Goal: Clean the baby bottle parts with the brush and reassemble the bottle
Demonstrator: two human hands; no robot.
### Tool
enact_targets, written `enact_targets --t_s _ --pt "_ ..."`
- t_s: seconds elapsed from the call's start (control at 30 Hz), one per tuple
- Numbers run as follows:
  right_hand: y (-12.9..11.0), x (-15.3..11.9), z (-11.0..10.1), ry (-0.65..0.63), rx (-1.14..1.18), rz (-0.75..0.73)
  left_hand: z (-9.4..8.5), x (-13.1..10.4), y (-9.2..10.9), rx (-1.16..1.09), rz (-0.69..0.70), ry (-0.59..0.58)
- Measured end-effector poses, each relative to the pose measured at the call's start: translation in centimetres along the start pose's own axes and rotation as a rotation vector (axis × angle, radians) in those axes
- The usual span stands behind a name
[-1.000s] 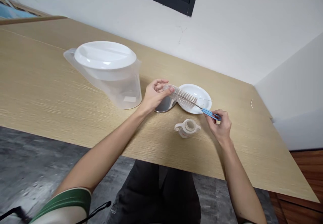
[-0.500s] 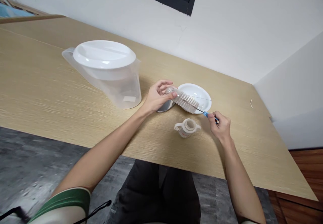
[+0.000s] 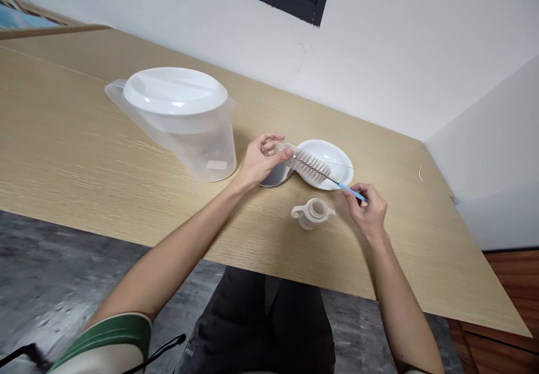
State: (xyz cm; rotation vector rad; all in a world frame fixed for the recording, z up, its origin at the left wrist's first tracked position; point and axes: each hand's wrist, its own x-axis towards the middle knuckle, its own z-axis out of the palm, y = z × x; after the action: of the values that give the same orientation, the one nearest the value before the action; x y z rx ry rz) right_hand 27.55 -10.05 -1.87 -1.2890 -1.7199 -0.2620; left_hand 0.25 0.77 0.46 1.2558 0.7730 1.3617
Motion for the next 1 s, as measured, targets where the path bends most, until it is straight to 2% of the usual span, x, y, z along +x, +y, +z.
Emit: enact_targets --t_s 0.17,0.3,0.5,0.83,1.0 --pt "0.03 0.17 -0.3 -0.049 -0.022 -0.066 0.04 -0.15 0.1 0.011 0.021 -0.063" --pt "-0.12 -0.04 -0.16 -0.105 0.0 -0.052 0.2 -0.08 0.08 0.03 -0.025 0.012" --pt "-0.18 -0.14 0.2 -0.065 0.019 -0.04 0.26 0.15 0.05 0.031 -0.095 0.088" --pt "-0.21 0.13 -0.25 -0.076 -0.024 -0.052 0.07 -0.04 -0.06 0.027 0.019 -0.007" --pt "-0.06 0.0 -0.15 -0.081 -0.025 -0.097 0.17 -0.02 -0.09 0.009 0.022 -0.031"
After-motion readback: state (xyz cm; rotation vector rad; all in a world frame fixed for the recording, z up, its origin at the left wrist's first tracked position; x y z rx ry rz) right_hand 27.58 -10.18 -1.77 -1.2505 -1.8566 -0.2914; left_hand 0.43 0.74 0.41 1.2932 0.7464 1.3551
